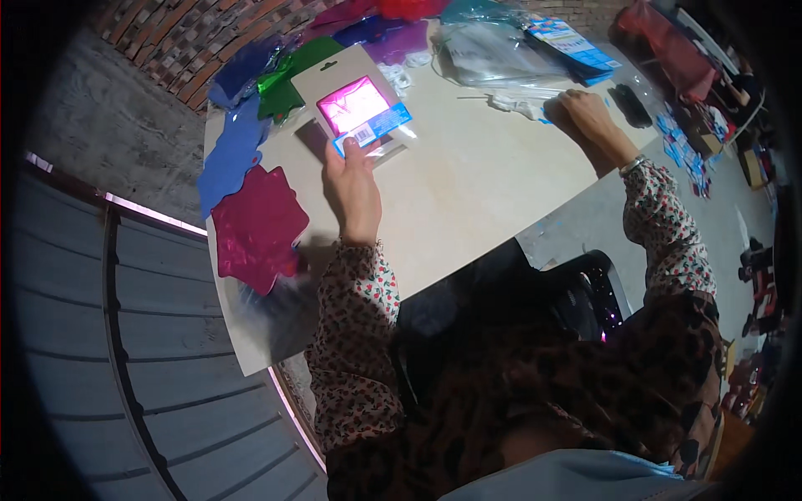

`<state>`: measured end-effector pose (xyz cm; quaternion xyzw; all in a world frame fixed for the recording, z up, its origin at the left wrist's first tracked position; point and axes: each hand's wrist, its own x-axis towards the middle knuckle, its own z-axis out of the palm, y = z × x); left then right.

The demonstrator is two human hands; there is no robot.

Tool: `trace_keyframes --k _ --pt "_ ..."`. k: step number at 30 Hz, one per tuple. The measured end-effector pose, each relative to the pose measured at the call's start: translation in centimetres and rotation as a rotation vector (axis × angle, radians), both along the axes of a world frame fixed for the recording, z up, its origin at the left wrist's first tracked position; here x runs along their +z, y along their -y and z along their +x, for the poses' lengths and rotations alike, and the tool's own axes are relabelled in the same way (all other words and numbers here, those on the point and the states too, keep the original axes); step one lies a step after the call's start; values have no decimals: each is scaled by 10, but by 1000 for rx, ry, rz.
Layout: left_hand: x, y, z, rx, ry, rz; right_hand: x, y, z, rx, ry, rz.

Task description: Manually packaging small pink square items into plastic sleeves with cardboard backings and sealing them with labels.

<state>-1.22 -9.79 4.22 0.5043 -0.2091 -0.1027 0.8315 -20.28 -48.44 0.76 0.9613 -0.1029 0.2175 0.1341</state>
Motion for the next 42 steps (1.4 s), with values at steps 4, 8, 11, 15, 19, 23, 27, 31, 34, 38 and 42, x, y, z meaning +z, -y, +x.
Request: trace_keyframes --k 4,8,11,15,19,23,27,31,34,38,42 --pt "-1 0 2 60 34 104 6 -3 -3 23 29 -37" --pt "-4 -2 8 108 105 153 22 -28 2 62 109 51" --pt "7 3 3 122 71 140 51 -83 9 78 121 212" --pt "17 5 -7 153 133 199 62 -169 30 549 153 514" --pt "17 6 -10 203 125 179 62 -228 56 570 121 582" --pt "22 8 -18 251 200 215 56 -247 71 548 194 671" --pt "23 10 -25 198 269 199 56 -249 80 490 339 779" --pt "24 15 -24 133 254 77 64 -240 98 337 375 868" --pt "26 13 -23 132 180 55 66 -235 101 340 461 858" --pt "31 6 -13 109 93 -29 70 -232 84 421 468 883" --pt "36 2 -14 62 54 -117 70 -230 73 457 417 865"
